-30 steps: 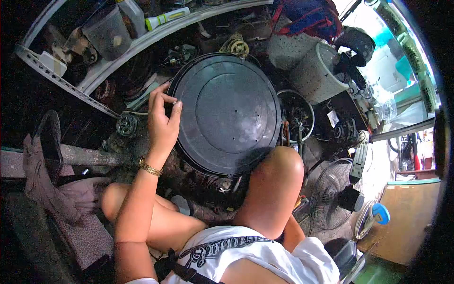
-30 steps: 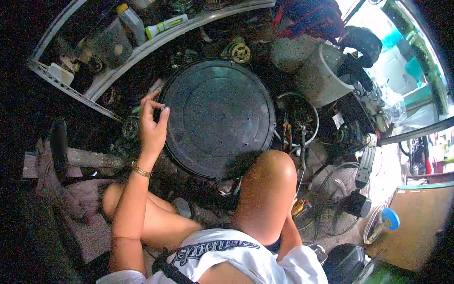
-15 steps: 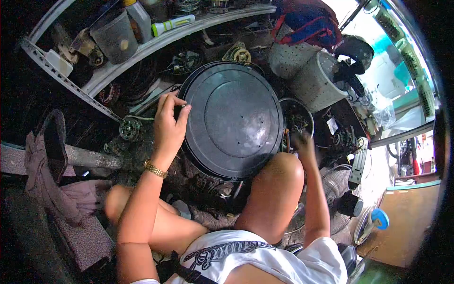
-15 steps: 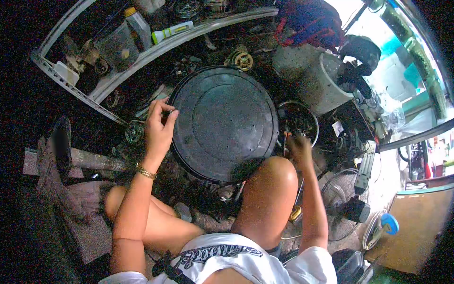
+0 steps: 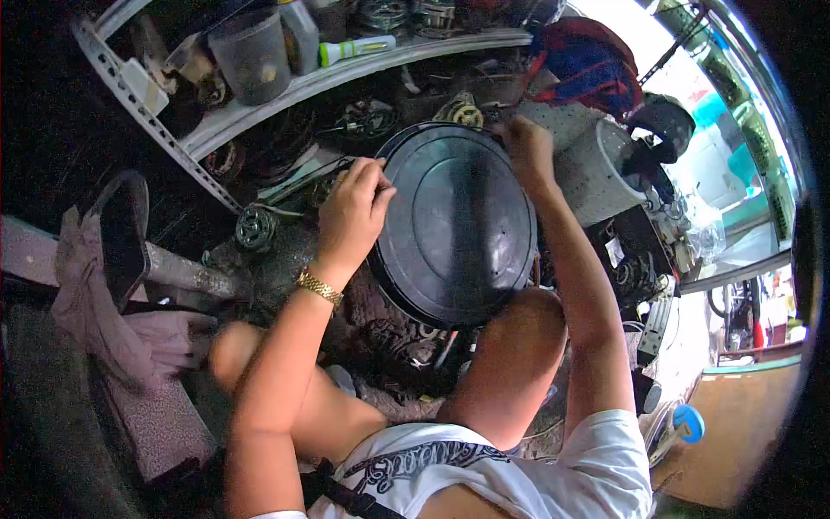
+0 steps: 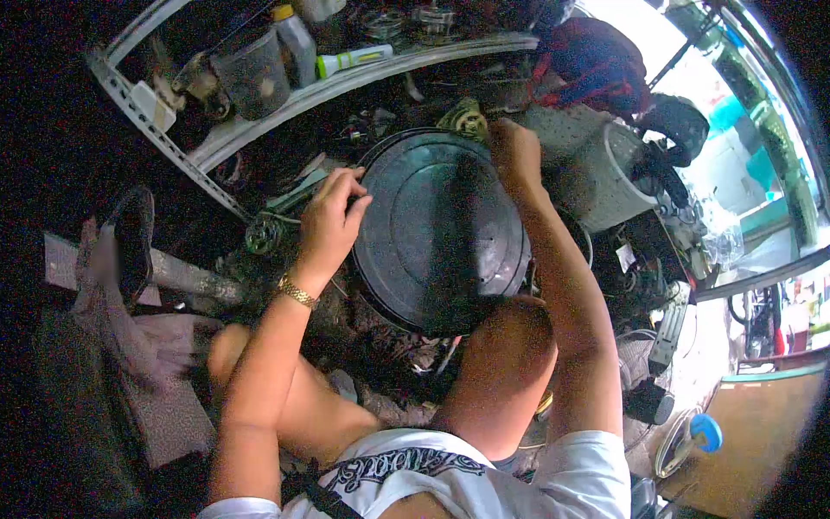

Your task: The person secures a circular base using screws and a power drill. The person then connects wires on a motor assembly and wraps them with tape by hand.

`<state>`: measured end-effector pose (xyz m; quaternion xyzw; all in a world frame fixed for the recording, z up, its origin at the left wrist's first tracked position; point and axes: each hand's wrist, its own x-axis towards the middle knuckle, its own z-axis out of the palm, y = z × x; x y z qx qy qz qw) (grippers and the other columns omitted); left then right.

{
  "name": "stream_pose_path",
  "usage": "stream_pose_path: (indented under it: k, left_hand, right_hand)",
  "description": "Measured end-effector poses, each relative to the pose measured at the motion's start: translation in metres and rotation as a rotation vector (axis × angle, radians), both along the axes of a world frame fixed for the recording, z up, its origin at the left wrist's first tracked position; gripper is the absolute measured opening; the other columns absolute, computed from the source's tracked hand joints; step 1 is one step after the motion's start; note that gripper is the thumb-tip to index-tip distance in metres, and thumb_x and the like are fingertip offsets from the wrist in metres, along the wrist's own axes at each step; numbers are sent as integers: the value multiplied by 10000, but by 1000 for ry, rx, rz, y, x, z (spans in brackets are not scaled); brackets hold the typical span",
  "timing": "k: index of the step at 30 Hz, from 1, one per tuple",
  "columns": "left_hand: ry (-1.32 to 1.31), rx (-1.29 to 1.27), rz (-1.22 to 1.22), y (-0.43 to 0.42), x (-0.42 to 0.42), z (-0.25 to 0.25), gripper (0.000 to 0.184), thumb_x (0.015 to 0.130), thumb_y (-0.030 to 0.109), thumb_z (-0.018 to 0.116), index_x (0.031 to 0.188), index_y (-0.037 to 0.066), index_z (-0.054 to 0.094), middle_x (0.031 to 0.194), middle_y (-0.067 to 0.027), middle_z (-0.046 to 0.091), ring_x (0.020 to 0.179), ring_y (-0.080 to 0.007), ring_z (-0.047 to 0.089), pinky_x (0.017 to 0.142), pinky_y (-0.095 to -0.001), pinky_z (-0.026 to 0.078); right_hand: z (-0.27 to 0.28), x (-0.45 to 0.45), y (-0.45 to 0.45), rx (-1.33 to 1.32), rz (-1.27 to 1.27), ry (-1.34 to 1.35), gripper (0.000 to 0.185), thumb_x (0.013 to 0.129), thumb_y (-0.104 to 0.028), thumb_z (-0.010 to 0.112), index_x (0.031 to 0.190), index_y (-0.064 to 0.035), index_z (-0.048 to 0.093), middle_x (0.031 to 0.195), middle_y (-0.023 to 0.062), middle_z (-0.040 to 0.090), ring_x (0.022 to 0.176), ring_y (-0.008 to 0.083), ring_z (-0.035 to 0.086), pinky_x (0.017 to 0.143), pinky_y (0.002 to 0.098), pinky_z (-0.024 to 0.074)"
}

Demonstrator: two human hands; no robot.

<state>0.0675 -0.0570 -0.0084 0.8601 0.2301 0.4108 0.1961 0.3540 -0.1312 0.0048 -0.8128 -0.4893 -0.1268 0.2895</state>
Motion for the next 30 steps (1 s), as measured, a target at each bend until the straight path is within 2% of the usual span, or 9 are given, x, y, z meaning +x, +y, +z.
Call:
stream_pose_path:
  k: [3,5,7,14,22,24,26,28,30]
  left_hand:
    - [-25,-66,55,2,2,-4,164,796,158,651,851,51,539,863,-96,587,833,-324,582,675,-398,460]
    - [-54,-36,63,1,3,-6,185,790,193,668,829,65,540,816,-96,596,788,-328,592,624,-405,449]
    - [-36,-107,112,0,6,-1,210,778,216,686,822,62,551,809,-95,610,763,-326,600,609,-403,451]
    - [29,4,167,4,11,5,155,761,173,688,816,91,569,779,-78,635,717,-322,616,559,-409,451]
    - [-34,159,146,20,12,7,82,800,129,658,798,86,588,704,-110,612,629,-304,603,540,-357,449]
    - [-193,-1,222,39,5,0,120,837,142,647,771,65,582,686,-76,639,547,-204,604,522,-318,450]
    - [-368,-328,279,60,-4,-20,170,866,132,619,750,28,552,646,-57,617,523,-101,570,513,-283,446]
    - [-246,-255,513,72,-14,-67,226,857,215,627,780,11,569,684,-112,630,611,-221,610,577,-337,442]
    - [-214,-548,304,81,-23,-176,276,857,255,611,929,-11,592,843,-207,624,778,-341,600,690,-386,444]
  right_hand:
    - [20,-48,0,189,367,435,177,821,-160,667,869,9,645,732,59,635,702,162,597,652,302,458]
    - [18,-83,6,136,567,365,177,821,-144,678,868,22,638,842,44,614,807,97,545,725,257,444]
    - [-13,-94,24,158,647,609,237,774,-228,712,835,-3,670,997,138,627,944,250,587,861,336,433]
    - [-17,-127,25,177,470,393,241,688,-364,767,808,-161,719,1155,95,577,1132,336,438,966,463,324]
    - [-30,-116,26,327,450,327,377,714,-347,745,977,-94,646,1102,114,570,1056,319,472,911,407,363]
    - [-34,-113,25,341,404,258,399,743,-335,722,1043,-94,616,1191,155,521,1095,345,453,941,424,350]
    - [-34,-115,23,296,385,188,423,749,-339,716,1074,-94,602,1241,179,486,1135,362,429,968,440,332]
    - [-33,-122,21,250,368,118,448,754,-343,709,1106,-94,588,1291,203,450,1174,380,405,995,457,313]
    - [-32,-126,19,220,389,97,499,769,-352,690,1172,-95,549,1356,234,382,1234,408,351,1029,489,278]
